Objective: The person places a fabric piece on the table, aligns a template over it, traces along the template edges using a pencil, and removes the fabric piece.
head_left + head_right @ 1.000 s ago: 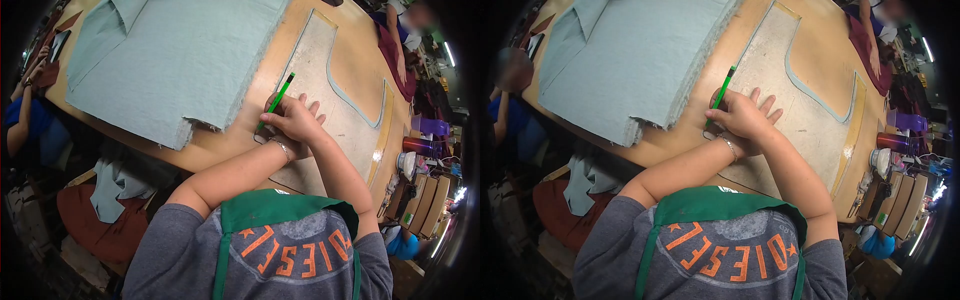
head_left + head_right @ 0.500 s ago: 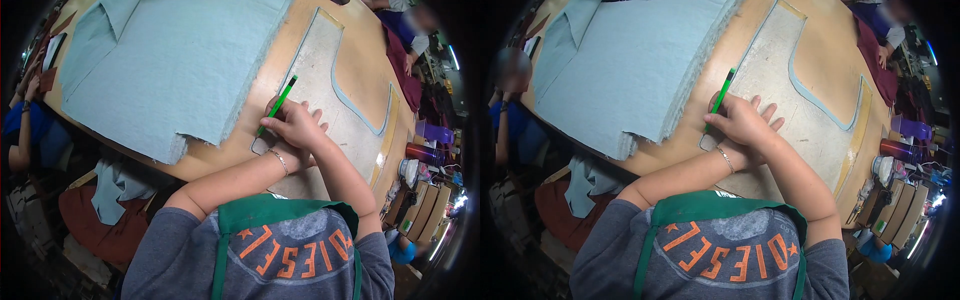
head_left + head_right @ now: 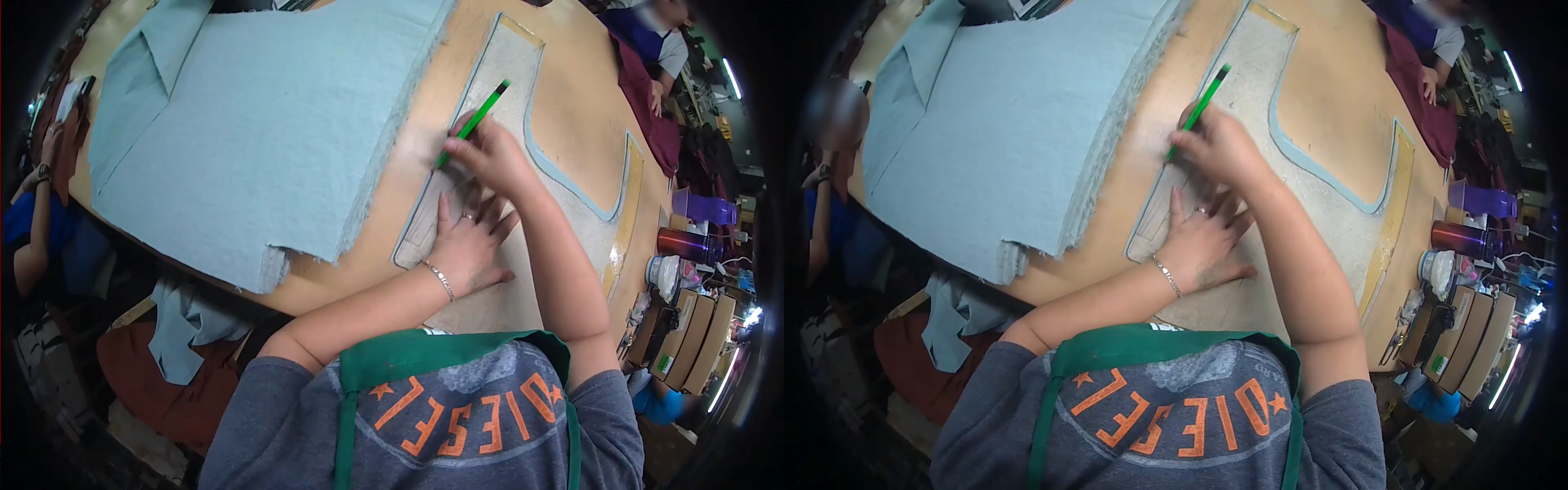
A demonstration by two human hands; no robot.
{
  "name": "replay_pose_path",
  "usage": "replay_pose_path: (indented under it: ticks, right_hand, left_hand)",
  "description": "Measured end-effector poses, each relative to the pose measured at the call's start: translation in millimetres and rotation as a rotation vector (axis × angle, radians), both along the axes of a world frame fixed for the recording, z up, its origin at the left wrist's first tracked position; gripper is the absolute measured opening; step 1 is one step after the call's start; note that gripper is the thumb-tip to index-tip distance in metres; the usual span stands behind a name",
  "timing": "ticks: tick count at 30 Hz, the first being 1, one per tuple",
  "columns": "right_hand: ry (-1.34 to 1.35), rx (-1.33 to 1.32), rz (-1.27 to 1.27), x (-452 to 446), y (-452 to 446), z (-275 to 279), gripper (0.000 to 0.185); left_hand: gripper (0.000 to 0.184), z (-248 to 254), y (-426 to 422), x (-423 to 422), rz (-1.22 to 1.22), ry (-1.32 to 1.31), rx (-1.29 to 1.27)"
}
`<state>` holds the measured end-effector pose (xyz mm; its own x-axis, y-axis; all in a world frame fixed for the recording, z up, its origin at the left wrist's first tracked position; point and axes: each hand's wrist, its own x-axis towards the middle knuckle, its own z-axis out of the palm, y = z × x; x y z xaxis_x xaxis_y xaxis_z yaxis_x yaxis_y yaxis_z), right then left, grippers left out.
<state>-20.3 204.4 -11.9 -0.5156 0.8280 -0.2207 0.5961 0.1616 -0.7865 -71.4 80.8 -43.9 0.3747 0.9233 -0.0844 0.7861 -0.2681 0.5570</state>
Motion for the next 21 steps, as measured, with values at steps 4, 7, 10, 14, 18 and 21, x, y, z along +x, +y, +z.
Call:
replay_pose_path:
  ticks: [4,7,10,14,18,21]
  right_hand:
    - [0.170,0.060,-0.100,18,80,-25,0.018]
    - [0.099,0.004,-0.198,19,123,-9,0.017]
    - [0.137,0.037,-0.249,20,168,-11,0.014]
    - [0.250,0.013,-0.334,22,213,-10,0.018]
    - [0.312,0.111,-0.417,24,254,-19,0.017]
    - [0.173,0.533,-0.481,19,272,-38,0.017]
  left_hand:
    - [0.078,6,3,-3,-0.016,-0.006,-0.038]
    - [0.077,6,3,-3,-0.012,-0.022,-0.037]
    - [0.077,6,4,-2,-0.017,-0.019,-0.048]
    - [0.077,8,5,-1,-0.021,0.001,-0.083]
    - [0.077,7,6,0,-0.027,0.023,-0.085]
    - [0.080,4,4,-1,-0.013,-0.020,-0.036]
